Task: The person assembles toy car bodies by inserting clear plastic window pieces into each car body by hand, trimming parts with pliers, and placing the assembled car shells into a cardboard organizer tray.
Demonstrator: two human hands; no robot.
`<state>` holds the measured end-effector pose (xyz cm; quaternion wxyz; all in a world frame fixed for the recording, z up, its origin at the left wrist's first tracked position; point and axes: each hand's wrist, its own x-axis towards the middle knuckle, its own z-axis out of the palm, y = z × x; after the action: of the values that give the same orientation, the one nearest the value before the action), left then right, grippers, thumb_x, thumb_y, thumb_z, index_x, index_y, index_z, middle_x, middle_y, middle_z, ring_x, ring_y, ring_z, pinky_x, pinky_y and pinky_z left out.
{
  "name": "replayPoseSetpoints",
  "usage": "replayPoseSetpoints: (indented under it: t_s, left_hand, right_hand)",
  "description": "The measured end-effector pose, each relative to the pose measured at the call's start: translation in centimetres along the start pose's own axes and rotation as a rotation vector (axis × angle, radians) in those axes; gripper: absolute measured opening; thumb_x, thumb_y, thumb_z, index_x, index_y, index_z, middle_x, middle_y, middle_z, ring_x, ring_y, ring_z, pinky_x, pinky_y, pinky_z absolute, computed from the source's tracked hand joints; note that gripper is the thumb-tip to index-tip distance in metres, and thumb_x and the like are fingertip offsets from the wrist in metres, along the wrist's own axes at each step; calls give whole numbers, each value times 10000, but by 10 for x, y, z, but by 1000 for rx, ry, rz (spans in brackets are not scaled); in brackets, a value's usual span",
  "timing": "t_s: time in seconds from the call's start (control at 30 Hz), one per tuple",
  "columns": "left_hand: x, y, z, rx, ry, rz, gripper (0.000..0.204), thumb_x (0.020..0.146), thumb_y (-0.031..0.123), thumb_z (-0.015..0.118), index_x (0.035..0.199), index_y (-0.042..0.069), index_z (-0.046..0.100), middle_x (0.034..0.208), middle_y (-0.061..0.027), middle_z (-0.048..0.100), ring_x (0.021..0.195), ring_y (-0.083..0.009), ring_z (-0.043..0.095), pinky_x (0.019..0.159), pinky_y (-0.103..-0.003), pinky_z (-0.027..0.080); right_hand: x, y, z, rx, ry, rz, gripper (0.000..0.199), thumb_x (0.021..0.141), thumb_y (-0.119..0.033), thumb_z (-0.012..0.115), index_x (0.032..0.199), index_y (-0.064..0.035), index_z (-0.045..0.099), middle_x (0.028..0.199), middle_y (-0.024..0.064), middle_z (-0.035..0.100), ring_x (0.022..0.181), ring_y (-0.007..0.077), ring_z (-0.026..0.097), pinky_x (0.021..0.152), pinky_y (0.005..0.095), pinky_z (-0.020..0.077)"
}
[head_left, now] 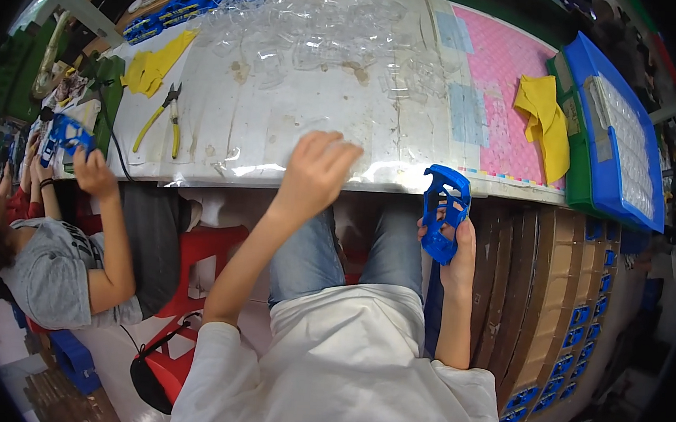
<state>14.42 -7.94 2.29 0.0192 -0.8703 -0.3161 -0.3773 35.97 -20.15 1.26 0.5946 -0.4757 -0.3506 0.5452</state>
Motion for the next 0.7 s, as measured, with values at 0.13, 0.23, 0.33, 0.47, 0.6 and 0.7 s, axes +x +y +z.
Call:
replayPoseSetpoints:
  t_s: [0.13, 0.23, 0.33, 0.47, 0.6, 0.7]
  left_hand:
    - [-47, 32, 20, -99, -32, 108, 158, 682, 48, 622, 839, 67, 613, 988, -58, 622, 945, -234, 578, 866, -400, 437]
    - [-76, 62, 21, -182, -188, 342, 76, 687, 84, 605, 725, 47, 551, 938, -66, 616, 911, -221, 576, 884, -379, 449]
    - [-79, 73, 10, -286, -181, 285, 75, 687, 70, 610, 727, 41, 553, 916, -75, 611, 895, -218, 578, 916, -379, 440]
    - [-71, 78, 2, -421, -35, 156, 143, 638, -1, 662, 741, 35, 569, 867, -87, 599, 876, -242, 585, 879, -430, 467]
    - [-61, 83, -6, -678, 16, -52, 247, 618, -86, 663, 780, 54, 541, 857, -98, 576, 882, -281, 593, 877, -467, 450]
    - [-60, 89, -9, -1151, 46, -397, 234, 711, -103, 607, 857, 49, 506, 887, -96, 566, 904, -234, 578, 932, -420, 393]
  right_hand:
    - [1, 8, -8, 27, 51, 33, 569, 857, -570, 410, 1033, -35, 491, 878, 157, 593, 715, 186, 598, 660, 300, 494]
    - [1, 7, -10, 74, 91, 64, 602, 866, -596, 341, 1024, -37, 499, 875, 150, 588, 709, 189, 592, 637, 318, 487]
    - [-1, 7, -11, 257, 93, 63, 573, 852, -533, 453, 1065, -3, 499, 854, 167, 595, 724, 188, 609, 634, 293, 497]
    - [-4, 8, -8, 308, -38, 85, 691, 828, -612, 391, 1101, 16, 482, 983, 201, 564, 707, 184, 601, 599, 299, 496]
    - [-3, 10, -11, 380, -270, 28, 770, 733, -623, 552, 1134, 30, 482, 1200, 275, 473, 731, 196, 627, 621, 297, 535]
    - [-3, 6, -6, 373, -388, 54, 883, 620, -677, 625, 1100, 55, 507, 1182, 291, 456, 678, 203, 615, 566, 285, 522]
